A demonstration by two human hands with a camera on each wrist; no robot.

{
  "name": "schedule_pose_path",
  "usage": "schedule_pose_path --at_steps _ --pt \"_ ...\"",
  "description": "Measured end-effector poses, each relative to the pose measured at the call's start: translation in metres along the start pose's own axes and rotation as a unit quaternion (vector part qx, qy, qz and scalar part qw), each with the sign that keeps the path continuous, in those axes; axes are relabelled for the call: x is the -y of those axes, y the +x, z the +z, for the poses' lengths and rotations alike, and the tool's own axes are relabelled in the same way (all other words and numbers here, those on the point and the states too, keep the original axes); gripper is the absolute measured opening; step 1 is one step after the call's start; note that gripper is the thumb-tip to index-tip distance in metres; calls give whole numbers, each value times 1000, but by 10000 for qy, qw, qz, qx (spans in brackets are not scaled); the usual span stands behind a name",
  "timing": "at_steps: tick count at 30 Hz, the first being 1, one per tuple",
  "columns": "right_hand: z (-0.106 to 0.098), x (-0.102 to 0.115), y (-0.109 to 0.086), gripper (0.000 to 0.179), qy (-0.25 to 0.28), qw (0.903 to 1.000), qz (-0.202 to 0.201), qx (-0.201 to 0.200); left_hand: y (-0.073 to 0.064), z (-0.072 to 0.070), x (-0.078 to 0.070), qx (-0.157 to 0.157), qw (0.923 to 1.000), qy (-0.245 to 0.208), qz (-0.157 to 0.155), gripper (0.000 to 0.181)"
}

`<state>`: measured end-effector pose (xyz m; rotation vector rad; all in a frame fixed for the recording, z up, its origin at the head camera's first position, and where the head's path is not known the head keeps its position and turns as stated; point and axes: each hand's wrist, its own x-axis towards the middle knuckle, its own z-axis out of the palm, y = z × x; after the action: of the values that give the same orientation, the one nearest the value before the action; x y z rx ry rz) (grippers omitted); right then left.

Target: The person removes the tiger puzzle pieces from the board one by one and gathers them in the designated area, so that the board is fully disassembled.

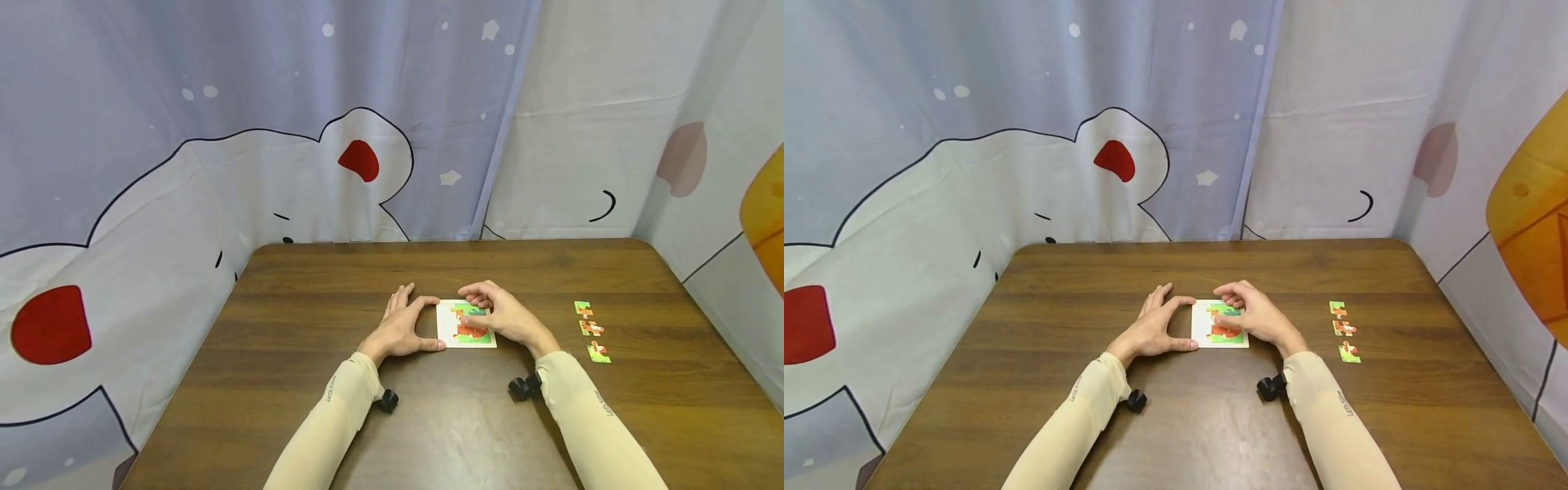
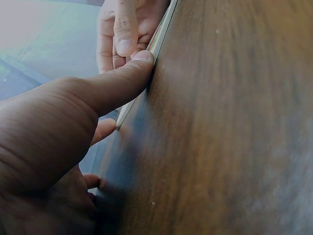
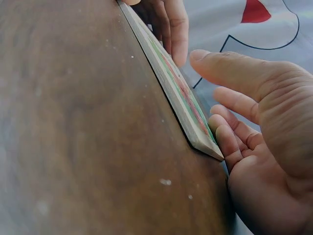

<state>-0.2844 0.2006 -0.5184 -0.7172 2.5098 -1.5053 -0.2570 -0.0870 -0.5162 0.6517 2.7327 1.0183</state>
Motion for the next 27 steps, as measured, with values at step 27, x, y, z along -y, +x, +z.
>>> schedule_pose_path --at_steps 27 --pt "8 11 -1 44 -502 9987 84 53 2 0 0 83 9999 92 -108 88"
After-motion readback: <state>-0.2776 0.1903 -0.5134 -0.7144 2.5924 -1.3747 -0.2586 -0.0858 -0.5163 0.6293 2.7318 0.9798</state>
